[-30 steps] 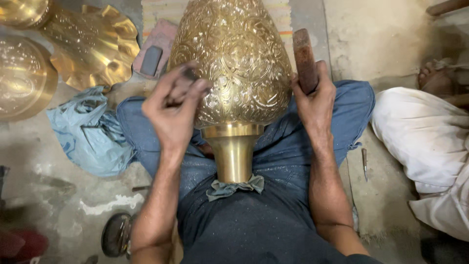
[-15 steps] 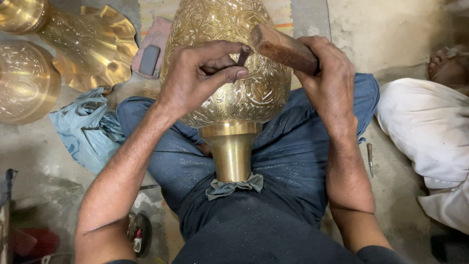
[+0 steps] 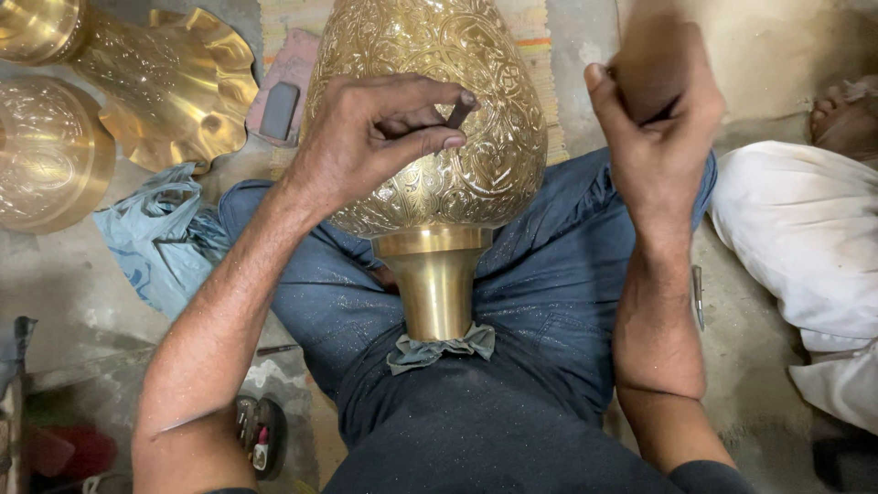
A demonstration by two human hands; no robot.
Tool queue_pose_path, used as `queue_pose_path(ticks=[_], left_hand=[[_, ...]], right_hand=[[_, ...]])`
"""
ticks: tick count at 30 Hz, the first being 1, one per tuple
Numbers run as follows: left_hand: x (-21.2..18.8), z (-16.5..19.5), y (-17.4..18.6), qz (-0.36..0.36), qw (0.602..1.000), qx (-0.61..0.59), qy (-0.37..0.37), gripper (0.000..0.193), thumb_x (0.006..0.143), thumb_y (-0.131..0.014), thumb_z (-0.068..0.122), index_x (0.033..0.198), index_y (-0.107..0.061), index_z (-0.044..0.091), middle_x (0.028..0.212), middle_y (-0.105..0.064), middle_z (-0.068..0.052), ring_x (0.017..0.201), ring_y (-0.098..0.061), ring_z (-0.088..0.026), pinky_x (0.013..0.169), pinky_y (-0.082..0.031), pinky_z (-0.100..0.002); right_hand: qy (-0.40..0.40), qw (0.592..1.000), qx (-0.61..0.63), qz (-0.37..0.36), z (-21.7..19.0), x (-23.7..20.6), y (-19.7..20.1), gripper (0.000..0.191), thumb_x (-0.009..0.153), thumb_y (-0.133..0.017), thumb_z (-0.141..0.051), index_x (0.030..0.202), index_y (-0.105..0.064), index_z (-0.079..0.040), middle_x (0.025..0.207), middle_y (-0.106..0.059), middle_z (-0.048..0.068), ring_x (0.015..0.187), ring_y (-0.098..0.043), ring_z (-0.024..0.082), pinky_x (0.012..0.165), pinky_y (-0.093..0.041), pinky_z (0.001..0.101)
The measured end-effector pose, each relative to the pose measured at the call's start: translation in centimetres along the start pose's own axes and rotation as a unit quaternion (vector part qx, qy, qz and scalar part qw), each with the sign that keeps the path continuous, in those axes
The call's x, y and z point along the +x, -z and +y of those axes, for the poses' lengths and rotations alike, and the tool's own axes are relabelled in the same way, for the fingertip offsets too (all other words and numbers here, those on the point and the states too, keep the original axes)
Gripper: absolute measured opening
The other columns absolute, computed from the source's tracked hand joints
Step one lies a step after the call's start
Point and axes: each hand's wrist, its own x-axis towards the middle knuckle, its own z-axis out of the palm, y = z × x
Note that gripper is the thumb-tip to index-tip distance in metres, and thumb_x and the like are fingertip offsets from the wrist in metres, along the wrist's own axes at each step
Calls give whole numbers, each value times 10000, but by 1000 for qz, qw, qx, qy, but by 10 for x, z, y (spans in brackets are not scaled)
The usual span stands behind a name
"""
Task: The person sits cross-legged on the floor with a large embossed brass vessel resting on their lap. They hold a chisel against the raised patterns on the vessel and strike it with a wooden mallet, repositioning the chisel repeatedly to work the decorative surface.
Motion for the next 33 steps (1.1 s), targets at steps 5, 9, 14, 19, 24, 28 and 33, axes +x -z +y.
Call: queue_pose_path(ticks=[5, 9, 14, 19, 24, 28, 33], left_hand=[[0, 0, 0, -4, 1000, 10, 20, 318, 984, -821, 134, 1275, -719, 53, 1089, -785, -85, 925, -785, -135, 777, -653, -277], [-2, -2, 0, -5, 998, 31, 45, 333, 963, -839, 149, 1266, -732, 64, 979, -787, -76, 843, -774, -128, 719, -645, -273], [-1, -6, 3, -2, 1000, 12, 25, 325, 988, -821, 144, 1285, -719, 57, 1021, -791, -77, 867, -779, -119, 732, -650, -262], [0, -2, -1, 0, 999, 22, 33, 331, 986, -831, 149, 1281, -720, 49, 980, -787, -78, 851, -772, -125, 727, -636, -276], [3, 1, 1, -9, 999, 27, 30, 334, 978, -827, 150, 1281, -728, 49, 992, -787, -73, 835, -768, -127, 713, -628, -280], [3, 4, 1, -5, 999, 8, 34, 339, 992, -832, 152, 1292, -717, 42, 1036, -771, -87, 877, -766, -139, 752, -638, -282], [4, 3, 3, -14, 999, 8, 41, 344, 983, -826, 154, 1294, -720, 50, 1027, -789, -77, 863, -777, -131, 738, -635, -279]], right_hand=[[154, 939, -301, -65, -1, -1, 0, 343, 783, -850, 8, 1043, -627, 16, 886, -698, 195, 802, -688, 362, 712, -545, 439], [90, 987, -115, -61, -3, -3, 4, 232, 942, -738, 20, 1095, -564, 3, 1028, -703, 173, 948, -742, 284, 775, -578, 350], [162, 904, -386, -87, -9, -3, 3, 316, 748, -865, -12, 980, -650, -13, 820, -700, 184, 765, -698, 377, 683, -528, 457], [-25, 1000, -9, 11, -12, 0, 1, 293, 1025, -831, -121, 1117, -583, 4, 935, -677, 97, 834, -671, 175, 752, -553, 315], [131, 952, -271, -58, -6, -3, 4, 293, 878, -845, -51, 1064, -623, -8, 905, -673, 116, 832, -675, 233, 771, -530, 373], [-21, 996, -54, -75, 2, -5, 1, 232, 1070, -807, -68, 1070, -592, 21, 877, -657, 119, 805, -612, 150, 765, -524, 299], [79, 974, -209, -40, 4, -9, 1, 263, 873, -834, -29, 1052, -644, -6, 888, -699, 139, 815, -685, 275, 722, -530, 378]])
